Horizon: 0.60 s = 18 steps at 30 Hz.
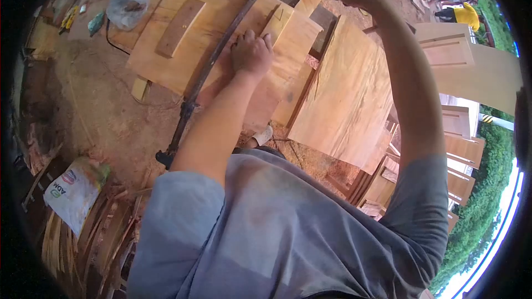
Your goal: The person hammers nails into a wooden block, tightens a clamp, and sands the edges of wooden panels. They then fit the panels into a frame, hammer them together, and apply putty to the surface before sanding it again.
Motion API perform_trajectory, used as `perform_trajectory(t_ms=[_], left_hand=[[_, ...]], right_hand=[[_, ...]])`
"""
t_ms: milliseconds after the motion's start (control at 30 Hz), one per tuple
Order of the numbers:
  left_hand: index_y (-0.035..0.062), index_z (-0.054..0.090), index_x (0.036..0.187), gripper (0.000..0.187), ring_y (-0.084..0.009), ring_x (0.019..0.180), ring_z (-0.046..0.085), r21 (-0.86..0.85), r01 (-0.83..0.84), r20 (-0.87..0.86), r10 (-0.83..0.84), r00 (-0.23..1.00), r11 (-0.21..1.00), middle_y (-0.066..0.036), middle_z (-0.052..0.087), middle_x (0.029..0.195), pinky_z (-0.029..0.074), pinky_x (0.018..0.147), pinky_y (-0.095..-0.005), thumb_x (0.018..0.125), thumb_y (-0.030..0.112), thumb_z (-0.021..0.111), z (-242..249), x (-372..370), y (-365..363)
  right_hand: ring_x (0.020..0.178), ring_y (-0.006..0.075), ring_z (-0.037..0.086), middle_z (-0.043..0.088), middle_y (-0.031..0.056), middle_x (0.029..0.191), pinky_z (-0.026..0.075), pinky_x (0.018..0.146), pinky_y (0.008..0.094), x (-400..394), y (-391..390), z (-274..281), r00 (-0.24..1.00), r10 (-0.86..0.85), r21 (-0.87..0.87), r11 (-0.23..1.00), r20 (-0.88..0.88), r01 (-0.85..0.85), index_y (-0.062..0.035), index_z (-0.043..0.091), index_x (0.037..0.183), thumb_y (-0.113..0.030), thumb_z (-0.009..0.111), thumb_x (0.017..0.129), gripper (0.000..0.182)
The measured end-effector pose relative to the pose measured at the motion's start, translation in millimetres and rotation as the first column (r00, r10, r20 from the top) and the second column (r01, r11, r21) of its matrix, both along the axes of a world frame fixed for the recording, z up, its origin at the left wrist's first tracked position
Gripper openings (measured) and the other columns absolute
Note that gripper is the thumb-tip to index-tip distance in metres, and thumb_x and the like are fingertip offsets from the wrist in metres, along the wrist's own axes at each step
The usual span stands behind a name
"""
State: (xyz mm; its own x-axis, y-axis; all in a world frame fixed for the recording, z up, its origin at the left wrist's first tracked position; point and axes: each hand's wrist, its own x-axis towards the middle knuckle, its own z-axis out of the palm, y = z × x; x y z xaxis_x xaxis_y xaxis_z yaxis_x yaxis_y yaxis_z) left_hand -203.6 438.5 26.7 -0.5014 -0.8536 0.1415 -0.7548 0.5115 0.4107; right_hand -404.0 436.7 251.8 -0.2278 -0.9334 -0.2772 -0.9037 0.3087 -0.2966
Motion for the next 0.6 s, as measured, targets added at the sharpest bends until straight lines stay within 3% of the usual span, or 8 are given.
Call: perform_trajectory(t_ms=[67,133,200,267,400,467,533,600], left_hand=[[0.0019,0.069,0.074,0.050,-0.0325,0.096,0.059,0.026,-0.002,0.004,0.002,1.000,1.000,-0.014,0.058,0.103,0.049,0.083,-0.0467,0.097,0.037,0.042,2,-1,0],[0.0020,0.069,0.074,0.049,-0.0322,0.096,0.059,0.052,-0.002,0.012,0.002,1.000,0.999,-0.014,0.058,0.103,0.049,0.083,-0.0465,0.097,0.037,0.043,4,-1,0],[0.0023,0.069,0.075,0.048,-0.0318,0.096,0.059,0.018,-0.016,0.013,0.016,1.000,1.000,-0.013,0.058,0.104,0.049,0.083,-0.0456,0.097,0.036,0.043,5,-1,2],[0.0023,0.069,0.075,0.048,-0.0314,0.097,0.059,0.026,-0.008,0.018,0.007,1.000,1.000,-0.013,0.058,0.104,0.048,0.083,-0.0457,0.097,0.036,0.043,-3,-3,0],[0.0020,0.070,0.077,0.048,-0.0306,0.098,0.058,0.035,0.010,0.065,-0.013,0.998,0.999,-0.012,0.057,0.104,0.048,0.083,-0.0467,0.097,0.037,0.043,3,-3,-1],[0.0018,0.070,0.078,0.048,-0.0308,0.099,0.057,0.050,0.008,0.065,-0.011,0.998,0.999,-0.012,0.058,0.104,0.047,0.084,-0.0470,0.097,0.037,0.042,7,-2,0],[0.0015,0.070,0.079,0.049,-0.0311,0.101,0.057,0.071,0.011,0.065,-0.016,0.998,0.997,-0.013,0.058,0.105,0.047,0.084,-0.0473,0.097,0.037,0.042,10,-3,-1],[0.0015,0.070,0.080,0.050,-0.0320,0.103,0.056,0.082,0.014,0.072,-0.020,0.997,0.997,-0.014,0.058,0.106,0.047,0.085,-0.0472,0.097,0.037,0.040,9,-2,1]], right_hand=[[0.071,0.0152,0.065,0.066,0.0084,0.076,0.052,0.065,0.0306,-2,-10,-2,0.996,-0.014,0.114,0.993,-0.084,0.023,-0.0225,0.060,0.129,-0.020,0.063,0.084,0.045],[0.059,0.0122,0.056,0.062,0.0023,0.072,0.049,0.052,0.0294,-3,-16,14,0.997,-0.078,0.323,0.943,-0.027,0.082,-0.0245,0.061,0.128,-0.022,0.064,0.081,0.047],[0.056,0.0118,0.054,0.062,0.0024,0.071,0.048,0.048,0.0278,-2,-14,25,0.985,-0.079,0.304,0.945,-0.154,0.123,-0.0233,0.060,0.130,-0.020,0.062,0.082,0.048],[0.054,0.0117,0.053,0.061,0.0031,0.070,0.046,0.047,0.0265,-15,-8,11,0.988,-0.144,0.067,0.988,0.050,0.140,-0.0224,0.060,0.129,-0.019,0.062,0.082,0.048],[0.050,0.0117,0.052,0.059,0.0020,0.063,0.044,0.045,0.0266,-17,-5,-8,0.993,-0.053,0.275,0.961,0.110,0.021,-0.0206,0.063,0.127,-0.017,0.063,0.080,0.047],[0.052,0.0132,0.057,0.062,0.0056,0.066,0.046,0.046,0.0283,-25,-1,-16,0.991,-0.040,0.229,0.973,0.126,0.011,-0.0203,0.063,0.126,-0.016,0.062,0.080,0.046],[0.054,0.0148,0.059,0.064,0.0081,0.071,0.047,0.047,0.0304,-34,6,-27,0.985,0.110,-0.176,0.975,-0.135,-0.133,-0.0245,0.061,0.128,-0.017,0.062,0.080,0.049],[0.054,0.0157,0.059,0.063,0.0084,0.071,0.046,0.046,0.0312,-34,16,-35,0.971,0.071,-0.336,0.930,-0.227,-0.147,-0.0180,0.065,0.121,-0.017,0.061,0.081,0.039]])
